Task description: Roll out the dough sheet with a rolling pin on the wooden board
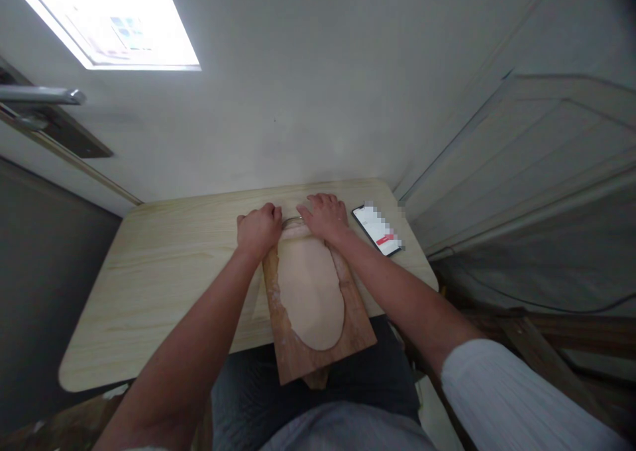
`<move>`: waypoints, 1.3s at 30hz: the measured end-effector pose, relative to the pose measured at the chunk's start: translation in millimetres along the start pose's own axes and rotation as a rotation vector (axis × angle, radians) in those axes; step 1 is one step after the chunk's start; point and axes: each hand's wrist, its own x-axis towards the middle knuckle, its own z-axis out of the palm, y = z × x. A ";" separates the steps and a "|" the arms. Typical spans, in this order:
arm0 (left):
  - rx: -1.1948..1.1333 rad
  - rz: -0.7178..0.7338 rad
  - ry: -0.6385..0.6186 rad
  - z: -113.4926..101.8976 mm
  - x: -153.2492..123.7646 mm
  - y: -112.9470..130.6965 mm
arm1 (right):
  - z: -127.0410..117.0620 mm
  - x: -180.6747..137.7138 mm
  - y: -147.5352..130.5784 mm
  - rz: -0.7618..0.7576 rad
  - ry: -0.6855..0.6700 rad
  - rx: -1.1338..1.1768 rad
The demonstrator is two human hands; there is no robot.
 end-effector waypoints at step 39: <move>-0.028 0.102 0.197 9.2 -33.9 5.7 | 7.4 -30.9 0.0 0.039 0.044 0.015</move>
